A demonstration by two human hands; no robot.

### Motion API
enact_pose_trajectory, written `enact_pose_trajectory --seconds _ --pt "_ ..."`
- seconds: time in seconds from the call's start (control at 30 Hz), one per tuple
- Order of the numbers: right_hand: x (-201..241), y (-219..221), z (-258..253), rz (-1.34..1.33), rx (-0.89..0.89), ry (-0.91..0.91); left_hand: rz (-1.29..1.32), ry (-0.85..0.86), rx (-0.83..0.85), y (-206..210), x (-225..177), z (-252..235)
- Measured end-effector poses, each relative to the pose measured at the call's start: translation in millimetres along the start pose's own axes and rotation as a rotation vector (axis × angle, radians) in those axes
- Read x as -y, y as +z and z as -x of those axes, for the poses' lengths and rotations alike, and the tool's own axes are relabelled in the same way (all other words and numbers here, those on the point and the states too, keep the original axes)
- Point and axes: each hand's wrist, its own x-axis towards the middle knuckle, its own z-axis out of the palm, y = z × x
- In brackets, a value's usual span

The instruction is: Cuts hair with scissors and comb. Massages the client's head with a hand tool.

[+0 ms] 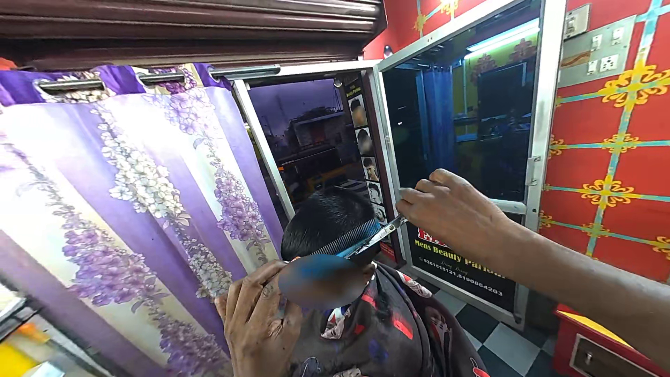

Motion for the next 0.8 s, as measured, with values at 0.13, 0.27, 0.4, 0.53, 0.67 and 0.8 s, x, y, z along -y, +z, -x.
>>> enact_pose_trajectory --seconds 0.13,0.27,0.4,0.53,0.67,0.8 --pt "0 6 -3 0.032 -0.02 0.023 0.002 0.011 0.007 -1 0 -1" --pt "5 -6 -4 0.028 0.014 -0.01 -0.001 0.016 0.006 -1 0 -4" --pt "-2 -4 -1 0.006 0.004 0.006 0.004 0.016 0.008 -2 -2 -7" --pt "1 2 -4 0.018 -0.051 -0.004 0.003 0.019 -0.001 -3 -1 -7" --pt "-8 3 2 -0.097 -0.129 0.046 0.042 -0.005 0.032 -7 -7 2" --pt "-34 20 10 -0.164 -0.221 0.119 0.005 0.037 0.244 -6 -21 13"
